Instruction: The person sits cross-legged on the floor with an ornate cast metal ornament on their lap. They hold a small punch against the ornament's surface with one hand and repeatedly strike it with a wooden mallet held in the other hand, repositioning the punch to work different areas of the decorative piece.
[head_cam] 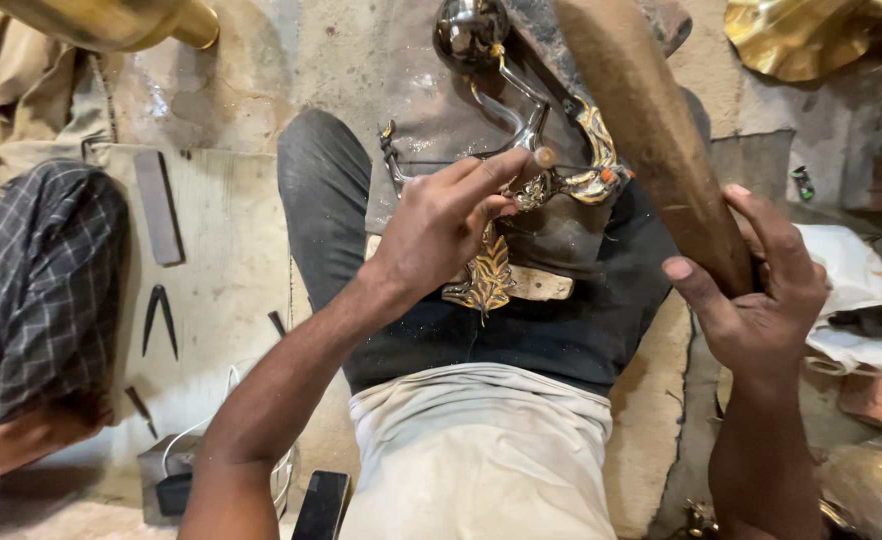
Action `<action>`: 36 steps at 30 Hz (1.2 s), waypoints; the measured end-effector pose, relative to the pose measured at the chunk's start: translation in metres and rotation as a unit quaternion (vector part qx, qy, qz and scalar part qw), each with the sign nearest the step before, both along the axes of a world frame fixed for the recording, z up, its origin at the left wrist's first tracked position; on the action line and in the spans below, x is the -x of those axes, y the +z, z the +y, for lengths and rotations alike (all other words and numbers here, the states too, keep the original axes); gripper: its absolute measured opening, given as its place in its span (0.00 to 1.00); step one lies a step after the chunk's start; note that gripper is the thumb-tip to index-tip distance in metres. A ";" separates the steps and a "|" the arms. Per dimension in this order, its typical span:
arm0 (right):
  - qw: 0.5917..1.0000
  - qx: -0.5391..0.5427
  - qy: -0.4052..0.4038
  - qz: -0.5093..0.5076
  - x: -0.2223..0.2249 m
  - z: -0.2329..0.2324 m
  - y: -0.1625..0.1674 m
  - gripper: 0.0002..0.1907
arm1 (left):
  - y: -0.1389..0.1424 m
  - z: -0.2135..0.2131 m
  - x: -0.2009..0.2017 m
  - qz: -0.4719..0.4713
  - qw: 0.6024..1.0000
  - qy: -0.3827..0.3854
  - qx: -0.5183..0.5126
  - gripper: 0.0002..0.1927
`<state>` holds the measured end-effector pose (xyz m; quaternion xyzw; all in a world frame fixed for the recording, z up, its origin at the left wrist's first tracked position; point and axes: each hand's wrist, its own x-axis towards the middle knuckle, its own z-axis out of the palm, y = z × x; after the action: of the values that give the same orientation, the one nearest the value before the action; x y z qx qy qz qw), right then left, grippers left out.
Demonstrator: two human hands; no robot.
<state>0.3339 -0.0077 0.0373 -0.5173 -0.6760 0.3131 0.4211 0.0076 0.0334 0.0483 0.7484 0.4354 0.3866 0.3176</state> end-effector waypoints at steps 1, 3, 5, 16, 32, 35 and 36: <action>0.999 -0.017 0.009 -0.026 0.000 0.000 0.001 0.35 | 0.001 -0.002 0.001 0.023 1.000 0.001 -0.006 0.32; 0.996 -0.056 0.023 -0.068 0.002 0.001 0.003 0.36 | 0.004 -0.003 0.003 0.067 0.998 -0.001 -0.020 0.35; 0.998 -0.054 0.015 -0.008 0.005 0.001 0.006 0.36 | 0.006 -0.003 0.005 0.097 0.995 0.005 -0.017 0.34; 0.995 0.000 0.059 0.075 0.035 0.026 0.049 0.35 | 0.010 -0.004 0.008 0.087 0.996 0.002 0.011 0.27; 0.986 0.027 0.063 0.152 0.037 0.020 0.042 0.30 | 0.011 -0.002 0.012 0.104 0.994 0.010 -0.017 0.31; 0.993 0.017 0.111 0.027 0.039 0.026 0.049 0.29 | 0.010 -0.002 0.012 0.081 0.997 0.001 -0.012 0.32; 0.995 -0.014 0.097 0.033 0.042 0.026 0.049 0.29 | 0.010 -0.001 0.012 0.078 0.997 -0.004 -0.011 0.32</action>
<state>0.2915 0.0184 0.0864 -0.4329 -0.7129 0.3603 0.4178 -0.0043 0.0325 0.0583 0.7816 0.4515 0.3301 0.2762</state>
